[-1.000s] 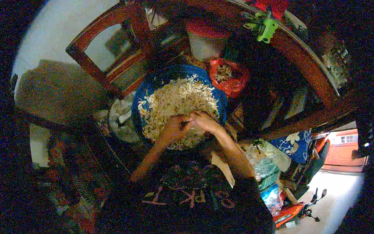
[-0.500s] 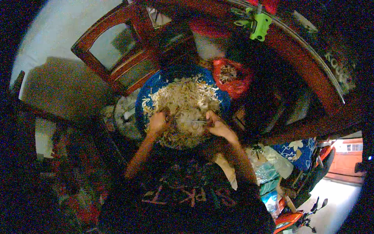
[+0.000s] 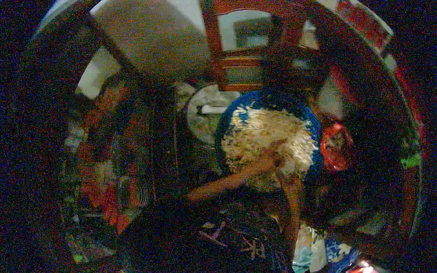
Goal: Packaging bean sprouts into plastic bags for sale or use.
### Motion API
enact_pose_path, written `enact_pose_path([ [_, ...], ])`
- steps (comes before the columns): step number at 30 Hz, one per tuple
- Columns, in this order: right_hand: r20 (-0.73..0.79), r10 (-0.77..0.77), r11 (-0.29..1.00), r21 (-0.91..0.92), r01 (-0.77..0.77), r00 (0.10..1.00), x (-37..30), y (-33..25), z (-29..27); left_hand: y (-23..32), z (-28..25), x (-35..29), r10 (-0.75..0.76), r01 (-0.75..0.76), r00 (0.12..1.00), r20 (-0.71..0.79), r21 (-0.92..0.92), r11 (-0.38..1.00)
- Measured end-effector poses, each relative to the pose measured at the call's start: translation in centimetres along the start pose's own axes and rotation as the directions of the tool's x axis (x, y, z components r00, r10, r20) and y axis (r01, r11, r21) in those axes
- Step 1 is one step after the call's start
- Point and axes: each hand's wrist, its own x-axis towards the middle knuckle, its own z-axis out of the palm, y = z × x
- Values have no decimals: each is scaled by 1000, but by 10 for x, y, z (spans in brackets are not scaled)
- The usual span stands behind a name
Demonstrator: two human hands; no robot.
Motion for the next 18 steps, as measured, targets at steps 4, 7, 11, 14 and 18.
enact_pose_path([
  [4,-304,94,987,-95,-129,948,-2,-4,0,44,29,5,-156,140,983,98,152,978],
  [7,-350,232,947,-133,-293,908,40,92,41,40,52,1,-272,295,947,171,-130,947],
  [11,-141,427,895,209,-395,893,60,255,94,22,66,-5,-108,168,964,245,-239,957],
  [14,-60,311,851,462,-250,948,56,190,78,25,40,-10,-86,105,962,261,-59,993],
  [18,-299,2,977,205,62,954,52,129,51,74,39,-3,-270,178,834,481,227,957],
])
